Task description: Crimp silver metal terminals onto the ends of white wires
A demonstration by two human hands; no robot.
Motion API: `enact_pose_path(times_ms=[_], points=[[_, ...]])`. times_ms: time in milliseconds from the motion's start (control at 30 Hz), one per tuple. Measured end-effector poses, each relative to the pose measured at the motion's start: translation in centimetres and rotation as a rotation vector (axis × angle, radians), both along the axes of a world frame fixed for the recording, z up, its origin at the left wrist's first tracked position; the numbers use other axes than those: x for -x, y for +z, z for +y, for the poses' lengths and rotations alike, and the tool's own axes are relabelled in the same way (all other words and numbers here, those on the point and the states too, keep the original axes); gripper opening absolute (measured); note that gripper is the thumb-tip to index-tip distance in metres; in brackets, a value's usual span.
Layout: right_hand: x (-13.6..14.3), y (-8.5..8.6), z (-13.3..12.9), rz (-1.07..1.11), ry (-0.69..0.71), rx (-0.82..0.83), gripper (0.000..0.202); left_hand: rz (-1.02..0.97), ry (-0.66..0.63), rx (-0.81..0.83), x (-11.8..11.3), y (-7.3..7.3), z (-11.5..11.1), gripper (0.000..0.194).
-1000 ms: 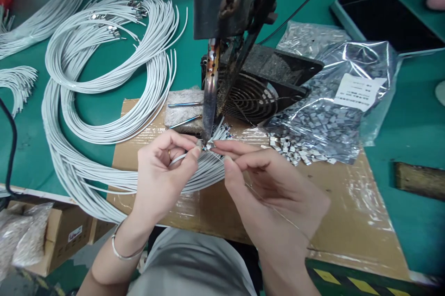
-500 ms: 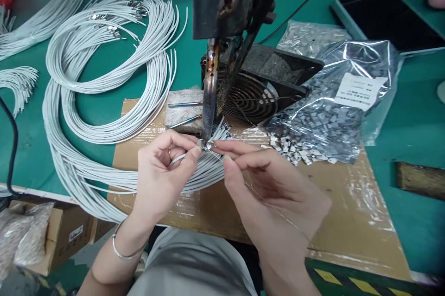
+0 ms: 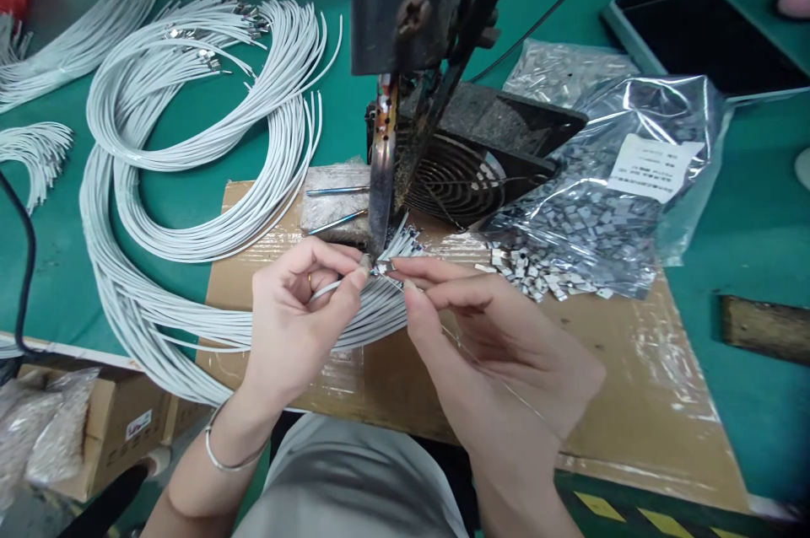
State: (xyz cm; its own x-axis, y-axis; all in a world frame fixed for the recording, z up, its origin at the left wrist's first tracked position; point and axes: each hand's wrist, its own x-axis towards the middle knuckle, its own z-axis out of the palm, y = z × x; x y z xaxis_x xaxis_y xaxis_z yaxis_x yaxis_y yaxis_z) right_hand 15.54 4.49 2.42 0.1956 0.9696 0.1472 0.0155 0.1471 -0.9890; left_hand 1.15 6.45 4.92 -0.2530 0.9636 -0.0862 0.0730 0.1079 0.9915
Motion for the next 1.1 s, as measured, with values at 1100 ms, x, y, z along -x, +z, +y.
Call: enact_pose_path(times_ms=[1100], points=[[-0.01, -0.67, -0.25, -0.016, 0.023, -0.018, 0.019, 0.066, 0.012, -0.012, -0.24, 0.13, -0.49, 0.012]])
